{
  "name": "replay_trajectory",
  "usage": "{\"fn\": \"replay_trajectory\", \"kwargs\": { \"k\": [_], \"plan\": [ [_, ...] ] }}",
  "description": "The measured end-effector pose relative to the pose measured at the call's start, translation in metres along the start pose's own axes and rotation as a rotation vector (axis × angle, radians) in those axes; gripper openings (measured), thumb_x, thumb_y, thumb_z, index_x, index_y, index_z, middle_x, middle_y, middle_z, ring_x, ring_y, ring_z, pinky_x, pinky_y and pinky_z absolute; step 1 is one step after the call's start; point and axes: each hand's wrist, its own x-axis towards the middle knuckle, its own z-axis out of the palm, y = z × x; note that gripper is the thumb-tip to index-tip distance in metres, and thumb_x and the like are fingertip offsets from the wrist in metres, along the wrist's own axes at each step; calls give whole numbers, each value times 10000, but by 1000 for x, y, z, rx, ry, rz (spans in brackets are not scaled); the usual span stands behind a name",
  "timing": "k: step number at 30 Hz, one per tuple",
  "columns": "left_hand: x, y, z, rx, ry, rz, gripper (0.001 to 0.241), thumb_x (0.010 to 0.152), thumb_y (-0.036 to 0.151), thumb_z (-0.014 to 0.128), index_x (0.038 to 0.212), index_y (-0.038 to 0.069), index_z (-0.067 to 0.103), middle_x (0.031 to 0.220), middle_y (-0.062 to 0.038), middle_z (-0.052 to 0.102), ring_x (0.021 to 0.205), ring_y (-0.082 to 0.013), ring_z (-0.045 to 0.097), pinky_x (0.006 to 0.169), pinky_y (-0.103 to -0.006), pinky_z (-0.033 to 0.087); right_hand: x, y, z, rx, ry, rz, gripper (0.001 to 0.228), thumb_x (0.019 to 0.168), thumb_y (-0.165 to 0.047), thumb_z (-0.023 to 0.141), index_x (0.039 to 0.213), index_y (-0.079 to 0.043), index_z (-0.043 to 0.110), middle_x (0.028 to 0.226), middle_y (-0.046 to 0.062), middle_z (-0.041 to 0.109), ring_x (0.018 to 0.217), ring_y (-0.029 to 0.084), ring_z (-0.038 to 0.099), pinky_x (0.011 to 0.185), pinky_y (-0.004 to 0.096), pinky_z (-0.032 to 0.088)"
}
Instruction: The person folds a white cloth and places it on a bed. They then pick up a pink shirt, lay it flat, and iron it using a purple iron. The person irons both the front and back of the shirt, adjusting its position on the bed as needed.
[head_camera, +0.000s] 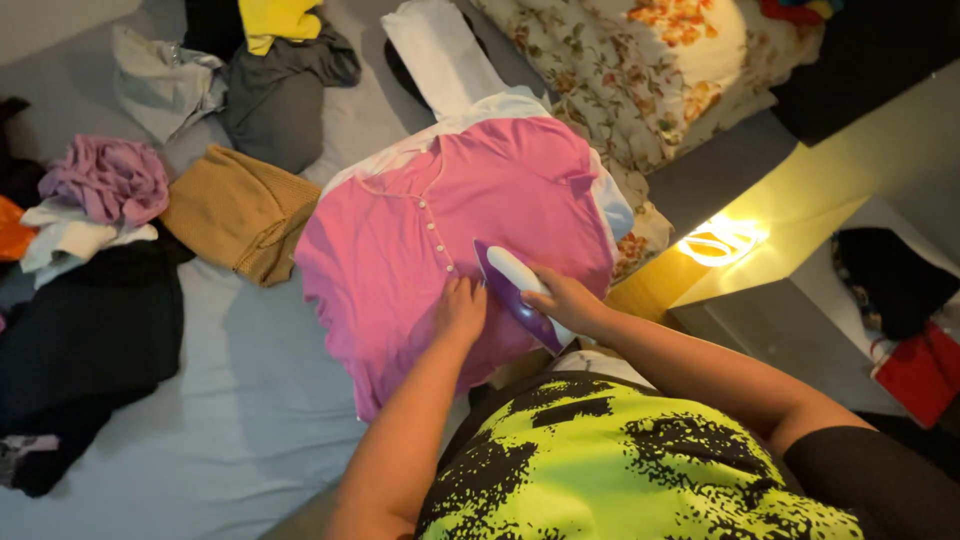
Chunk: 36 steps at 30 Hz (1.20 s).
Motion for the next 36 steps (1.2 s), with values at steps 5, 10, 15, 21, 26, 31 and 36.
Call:
{"fn": "replay_trajectory", "kwargs": {
  "k": [5,10,15,21,26,31,36],
  "plan": [
    [-16,82,-38,-931,-294,-146,974,992,828,329,1593,67,234,1533,-314,437,1310,-463,569,960,-466,598,-36,12,-25,106,75,-60,575,950,-486,621,1459,-276,460,656,2,765,772,228,785,786,437,582],
    [7,153,-5,-966,-262,-33,991,967,618,651,1573,-37,222,1471,-348,456,1337,-475,530,1017,-565,542,-52,59,-56,96,247,-6,574,935,-415,654,1468,-315,468,1103,233,738,1060,476,679,905,597,538],
    [24,242,35,-931,-305,103,985,916,437,778,1534,-122,253,1403,-360,503,1319,-468,547,1070,-564,512,-79,103,-107,175,396,57,631,910,-346,688,1493,-314,449,1207,289,684,1136,524,625,959,622,514],
    [60,337,96,-895,-335,249,1061,686,180,969,1497,-32,318,1479,-343,396,1387,-562,422,1091,-650,461,-68,205,-171,130,468,198,662,804,-194,772,1419,-288,544,1289,155,698,1218,356,648,1027,504,539],
    [102,402,148,-496,-222,230,1017,675,304,940,1467,139,324,1510,-159,355,1336,-445,531,1073,-605,511,-23,267,-228,-14,462,304,634,812,-160,734,1418,-131,551,1336,214,654,1235,387,635,1052,514,524],
    [148,428,178,-410,-109,292,1032,687,289,933,1476,142,286,1505,-145,322,1300,-456,557,1037,-602,546,50,332,-246,17,406,313,566,864,-218,703,1400,-123,548,1304,229,654,1219,426,627,1060,541,506],
    [186,423,205,-401,-150,188,1047,730,338,903,1538,177,257,1482,-179,381,1282,-481,568,1062,-609,523,89,349,-256,43,358,360,568,889,-271,659,1429,-145,536,1224,213,706,1183,406,656,1039,538,522]
  ]
}}
